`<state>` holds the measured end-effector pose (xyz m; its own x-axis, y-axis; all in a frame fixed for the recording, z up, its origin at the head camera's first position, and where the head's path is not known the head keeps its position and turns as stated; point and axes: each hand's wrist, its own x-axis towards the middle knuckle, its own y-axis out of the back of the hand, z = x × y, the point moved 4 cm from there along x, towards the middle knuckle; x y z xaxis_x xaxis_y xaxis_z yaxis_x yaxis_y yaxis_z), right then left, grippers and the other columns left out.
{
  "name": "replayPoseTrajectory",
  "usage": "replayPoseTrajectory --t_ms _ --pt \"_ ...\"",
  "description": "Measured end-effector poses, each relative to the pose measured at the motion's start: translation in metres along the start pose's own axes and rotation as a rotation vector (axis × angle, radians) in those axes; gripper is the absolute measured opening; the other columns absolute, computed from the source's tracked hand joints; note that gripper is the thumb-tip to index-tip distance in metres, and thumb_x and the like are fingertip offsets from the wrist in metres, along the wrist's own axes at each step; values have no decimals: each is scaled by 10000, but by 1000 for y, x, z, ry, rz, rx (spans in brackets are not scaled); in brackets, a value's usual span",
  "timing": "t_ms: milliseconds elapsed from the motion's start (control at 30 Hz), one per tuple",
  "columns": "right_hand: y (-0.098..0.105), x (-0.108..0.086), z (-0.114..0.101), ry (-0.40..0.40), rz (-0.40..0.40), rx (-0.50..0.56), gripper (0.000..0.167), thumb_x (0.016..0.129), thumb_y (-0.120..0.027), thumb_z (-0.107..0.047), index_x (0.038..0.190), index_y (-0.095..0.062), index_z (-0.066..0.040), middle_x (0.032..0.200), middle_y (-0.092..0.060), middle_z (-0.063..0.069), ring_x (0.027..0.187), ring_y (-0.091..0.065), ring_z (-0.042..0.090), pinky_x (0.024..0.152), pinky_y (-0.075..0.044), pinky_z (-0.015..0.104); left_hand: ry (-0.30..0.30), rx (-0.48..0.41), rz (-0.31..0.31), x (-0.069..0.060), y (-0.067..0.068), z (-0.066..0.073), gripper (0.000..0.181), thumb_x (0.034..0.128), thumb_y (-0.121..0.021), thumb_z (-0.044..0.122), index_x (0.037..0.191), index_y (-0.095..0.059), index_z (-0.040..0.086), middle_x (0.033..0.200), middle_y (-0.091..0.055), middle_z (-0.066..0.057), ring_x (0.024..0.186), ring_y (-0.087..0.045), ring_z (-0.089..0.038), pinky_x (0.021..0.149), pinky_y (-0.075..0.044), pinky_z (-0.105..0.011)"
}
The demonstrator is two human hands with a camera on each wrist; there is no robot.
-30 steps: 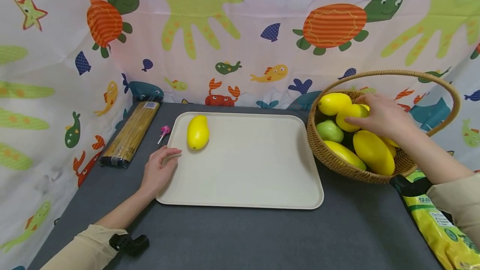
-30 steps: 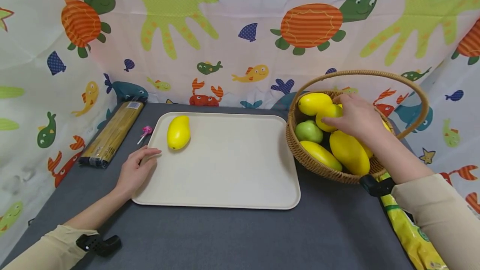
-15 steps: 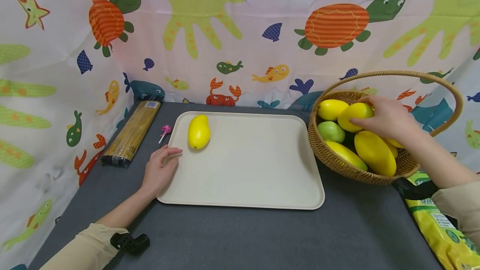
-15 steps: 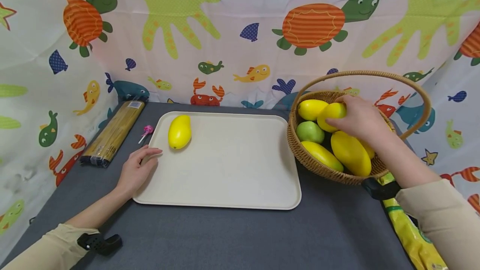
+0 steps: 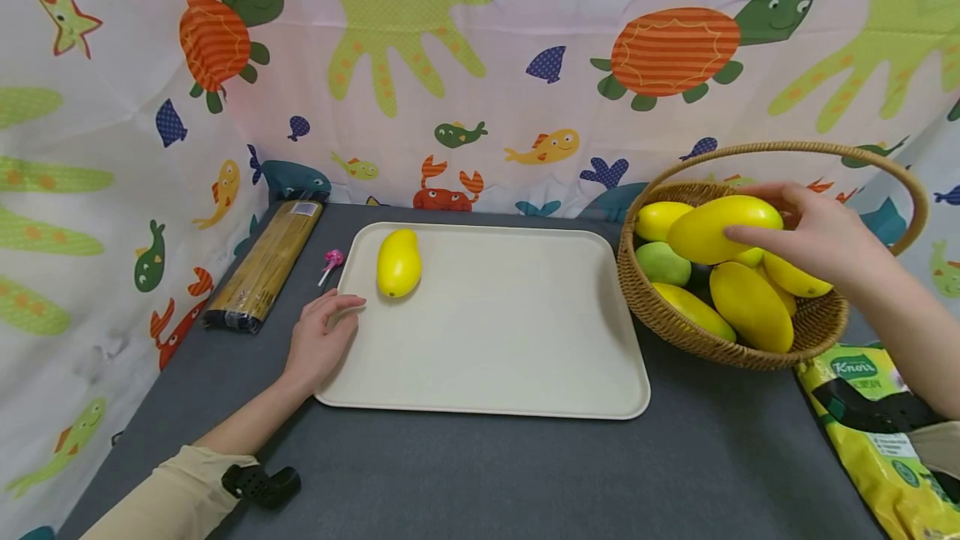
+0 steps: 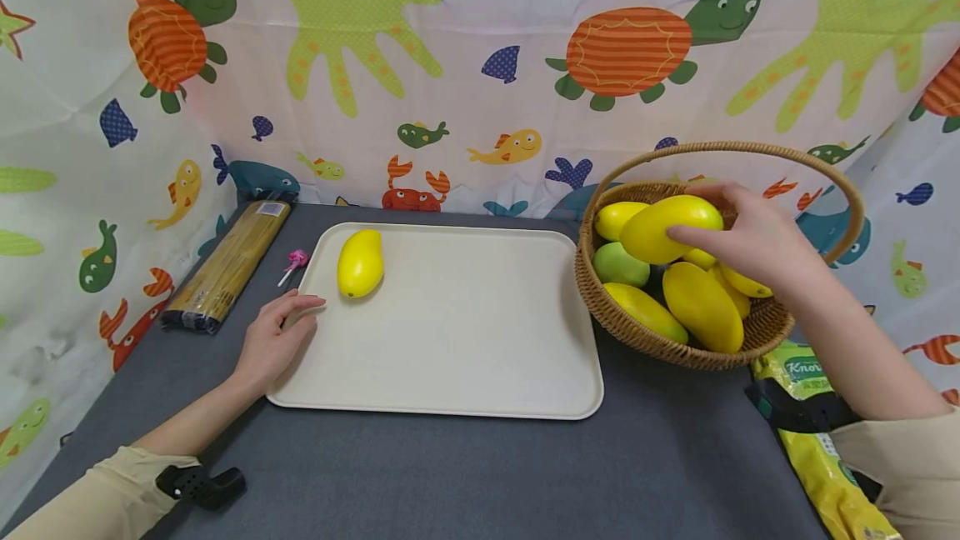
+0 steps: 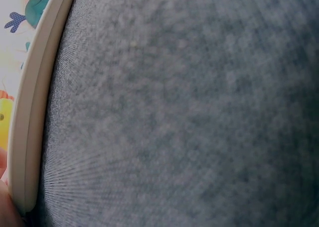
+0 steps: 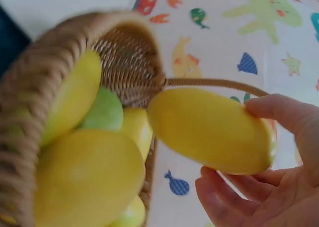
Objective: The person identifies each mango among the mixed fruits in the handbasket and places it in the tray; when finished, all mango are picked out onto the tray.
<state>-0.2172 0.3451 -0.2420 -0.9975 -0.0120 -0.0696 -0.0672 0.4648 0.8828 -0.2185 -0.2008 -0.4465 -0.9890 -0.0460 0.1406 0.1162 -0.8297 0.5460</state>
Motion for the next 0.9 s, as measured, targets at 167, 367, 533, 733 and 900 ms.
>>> replayPoseTrajectory --t_ms 167,367,533,733,900 --pt "-12 -5 3 -3 -142 479 566 1004 -535 -306 1483 -306 -109 1278 -480 33 995 -547 100 782 -516 204 -5 2 6 -1 1 -2 242 944 -580 66 1162 -685 57 1274 -603 -143 1403 -286 -301 1107 -191 -581" --pt "-43 -8 -16 34 -328 1191 324 1017 -458 -61 1282 -575 -205 1217 -567 -23 1038 -590 177 861 -533 333 -10 3 15 -1 3 -4 241 943 -581 77 1159 -686 60 1259 -611 -142 1399 -289 -305 1102 -194 -589" --pt "-72 -10 -51 20 -422 1369 270 1019 -433 -75 1238 -543 -188 1231 -564 -20 1090 -551 191 908 -509 405 -28 9 21 -1 2 -4 241 939 -579 74 1154 -689 59 1238 -626 -141 1390 -302 -308 1103 -196 -582" --pt "-112 -2 -91 2 -497 1421 180 999 -504 -127 1165 -571 -150 1174 -586 -12 1057 -534 184 932 -490 407 -51 5 33 0 0 -3 238 930 -584 57 1141 -695 54 1221 -636 -139 1385 -313 -306 1104 -205 -568" --pt "-151 19 -111 -120 -495 1406 279 977 -562 -181 1237 -473 -135 1212 -514 13 1088 -478 206 955 -481 423 -72 14 45 0 0 -2 231 917 -598 49 1123 -702 57 1200 -648 -126 1380 -330 -298 1109 -218 -543"
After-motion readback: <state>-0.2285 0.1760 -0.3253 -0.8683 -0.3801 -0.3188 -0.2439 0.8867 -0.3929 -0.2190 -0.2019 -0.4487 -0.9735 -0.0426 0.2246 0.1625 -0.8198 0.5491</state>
